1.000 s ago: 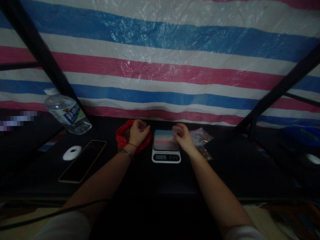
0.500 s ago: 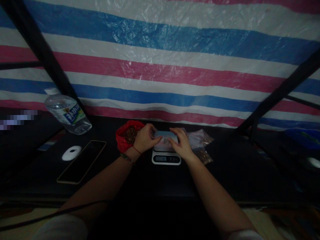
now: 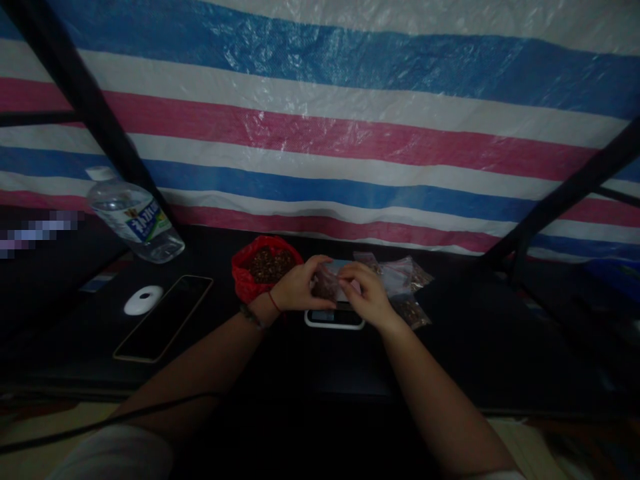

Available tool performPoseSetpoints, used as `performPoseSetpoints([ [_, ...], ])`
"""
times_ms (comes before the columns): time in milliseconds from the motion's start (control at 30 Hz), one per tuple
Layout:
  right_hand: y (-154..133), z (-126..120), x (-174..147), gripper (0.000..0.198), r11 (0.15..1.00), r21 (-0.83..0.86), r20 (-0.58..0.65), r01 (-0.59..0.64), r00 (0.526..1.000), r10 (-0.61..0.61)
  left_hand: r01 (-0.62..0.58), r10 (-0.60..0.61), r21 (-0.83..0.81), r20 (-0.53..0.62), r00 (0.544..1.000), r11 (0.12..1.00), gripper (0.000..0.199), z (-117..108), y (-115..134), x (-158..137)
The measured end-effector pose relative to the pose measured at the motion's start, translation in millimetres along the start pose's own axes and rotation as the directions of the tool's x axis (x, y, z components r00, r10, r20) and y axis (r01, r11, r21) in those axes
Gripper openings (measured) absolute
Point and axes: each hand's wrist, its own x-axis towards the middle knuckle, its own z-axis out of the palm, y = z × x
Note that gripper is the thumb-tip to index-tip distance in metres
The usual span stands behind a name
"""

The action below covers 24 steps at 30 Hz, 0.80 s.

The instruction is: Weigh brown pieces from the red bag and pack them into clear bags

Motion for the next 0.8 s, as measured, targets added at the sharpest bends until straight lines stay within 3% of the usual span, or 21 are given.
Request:
performPoseSetpoints([
  [100,5,-3,-1,0.006,0.983,0.155,-0.169,-0.103,0.977,0.129,0.042,-0.036,-0.189,0.039,0.999,0.981,0.094,-1,-5,0],
  [267,9,1,0,0.012,0.892,0.402,-0.235,-0.209,0.918,0.321,0.137,-0.109,-0.344,0.099,0.989,0.929,0.044,7,-3,2],
  [367,11,3,3,0.034,0.817,0.506,-0.178,-0.276,0.893,0.412,0.239,-0.228,-0.469,0.081,0.97,0.85,0.037,14,-3,4],
  [433,13,3,4,0.037,0.788,0.52,-0.111,-0.33,0.889,0.445,0.278,-0.288,-0.503,0.061,0.956,0.818,0.039,17,-4,4],
  [500,15,3,4,0.026,0.784,0.491,-0.076,-0.38,0.878,0.473,0.298,-0.292,-0.526,0.098,0.951,0.796,0.04,19,-4,5],
  [667,17,6,2,0.021,0.769,0.504,-0.169,-0.393,0.829,0.534,0.282,-0.238,-0.556,0.152,0.959,0.782,0.032,20,1,5],
  [800,15,5,1,0.02,0.817,0.462,-0.191,-0.344,0.861,0.47,0.254,-0.213,-0.52,0.138,0.967,0.816,0.029,20,5,6],
])
